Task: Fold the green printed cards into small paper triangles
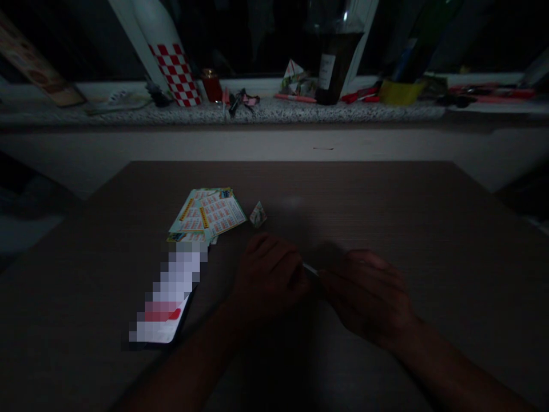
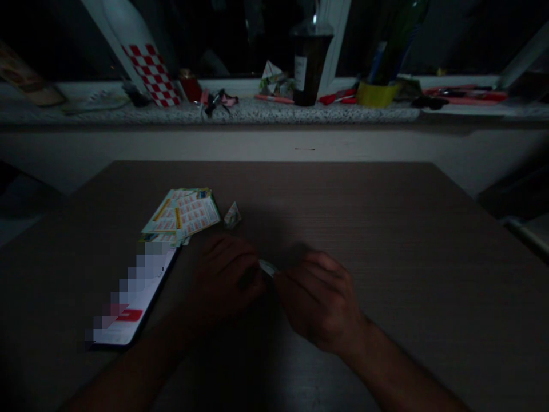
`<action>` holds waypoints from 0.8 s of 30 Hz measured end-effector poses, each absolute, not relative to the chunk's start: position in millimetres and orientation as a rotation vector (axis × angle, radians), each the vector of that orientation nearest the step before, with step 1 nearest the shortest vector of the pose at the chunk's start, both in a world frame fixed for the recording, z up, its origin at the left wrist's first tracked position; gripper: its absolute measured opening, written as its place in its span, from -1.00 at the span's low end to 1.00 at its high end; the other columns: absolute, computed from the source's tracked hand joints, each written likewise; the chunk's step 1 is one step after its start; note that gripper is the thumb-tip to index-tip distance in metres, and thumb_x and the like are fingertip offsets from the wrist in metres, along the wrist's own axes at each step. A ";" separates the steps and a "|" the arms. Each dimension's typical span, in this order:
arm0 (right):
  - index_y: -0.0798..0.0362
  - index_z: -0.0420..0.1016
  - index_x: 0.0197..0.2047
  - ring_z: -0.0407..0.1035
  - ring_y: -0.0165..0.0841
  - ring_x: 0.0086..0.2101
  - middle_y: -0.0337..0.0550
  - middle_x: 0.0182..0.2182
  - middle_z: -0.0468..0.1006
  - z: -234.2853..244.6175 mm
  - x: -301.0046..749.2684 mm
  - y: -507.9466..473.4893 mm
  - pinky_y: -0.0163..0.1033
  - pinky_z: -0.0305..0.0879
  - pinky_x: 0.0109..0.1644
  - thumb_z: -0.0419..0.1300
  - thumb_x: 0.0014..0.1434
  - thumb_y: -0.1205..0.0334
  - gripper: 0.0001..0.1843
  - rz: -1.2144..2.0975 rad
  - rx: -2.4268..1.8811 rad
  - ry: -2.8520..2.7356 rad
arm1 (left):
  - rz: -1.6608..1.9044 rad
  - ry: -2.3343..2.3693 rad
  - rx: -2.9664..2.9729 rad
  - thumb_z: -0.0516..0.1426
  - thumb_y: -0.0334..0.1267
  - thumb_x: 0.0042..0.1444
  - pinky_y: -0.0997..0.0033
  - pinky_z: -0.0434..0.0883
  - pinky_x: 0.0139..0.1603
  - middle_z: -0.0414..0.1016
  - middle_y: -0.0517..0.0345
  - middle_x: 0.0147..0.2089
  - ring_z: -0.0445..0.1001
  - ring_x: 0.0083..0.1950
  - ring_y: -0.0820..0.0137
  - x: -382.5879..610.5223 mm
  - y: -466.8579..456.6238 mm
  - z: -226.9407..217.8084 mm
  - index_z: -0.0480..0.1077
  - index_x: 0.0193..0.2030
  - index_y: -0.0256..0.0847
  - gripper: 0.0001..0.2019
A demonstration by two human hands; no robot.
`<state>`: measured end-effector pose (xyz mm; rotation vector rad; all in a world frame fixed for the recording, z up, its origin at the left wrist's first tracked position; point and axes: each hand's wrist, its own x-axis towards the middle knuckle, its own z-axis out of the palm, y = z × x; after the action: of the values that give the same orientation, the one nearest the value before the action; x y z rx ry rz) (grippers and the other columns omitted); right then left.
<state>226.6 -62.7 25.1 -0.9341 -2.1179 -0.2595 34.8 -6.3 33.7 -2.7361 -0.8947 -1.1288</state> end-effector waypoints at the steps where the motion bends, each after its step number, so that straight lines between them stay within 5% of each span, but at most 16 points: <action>1: 0.13 0.49 -0.20 0.49 -0.40 -0.45 -0.16 -0.40 0.64 24.7 226.9 -63.0 -0.11 0.39 -0.15 0.27 0.07 0.51 -0.79 -0.255 -0.927 -2.108 | -1.130 -0.898 -2.736 0.12 -0.41 0.03 0.21 0.36 -0.13 0.49 0.13 -0.37 0.42 -0.29 0.34 33.7 -5.5 33.7 0.36 -0.42 -0.22 -0.95; 19: 0.06 0.52 -0.17 0.54 -0.33 -0.44 -0.15 -0.41 0.65 34.3 231.2 -67.3 -0.27 0.50 -0.42 0.27 0.08 0.48 -0.76 -0.193 -0.959 -1.963 | -1.194 -1.191 -2.582 0.15 -0.42 0.01 0.26 0.39 -0.16 0.48 0.10 -0.32 0.45 -0.23 0.30 8.9 8.6 35.8 0.35 -0.40 -0.21 -0.94; 24: 0.10 0.51 -0.19 0.55 -0.34 -0.41 -0.13 -0.38 0.65 29.9 227.6 -65.4 -0.29 0.49 -0.39 0.27 0.09 0.46 -0.81 -0.075 -0.960 -2.008 | -1.241 -1.130 -2.792 0.20 -0.32 0.04 0.21 0.41 -0.06 0.47 0.00 -0.13 0.44 -0.07 0.25 13.1 -3.7 38.1 0.38 -0.15 -0.26 -0.78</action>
<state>227.6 -65.4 29.9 -0.9595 -2.0083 -0.0752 13.1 -3.7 38.1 -2.7915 -1.1303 -1.2406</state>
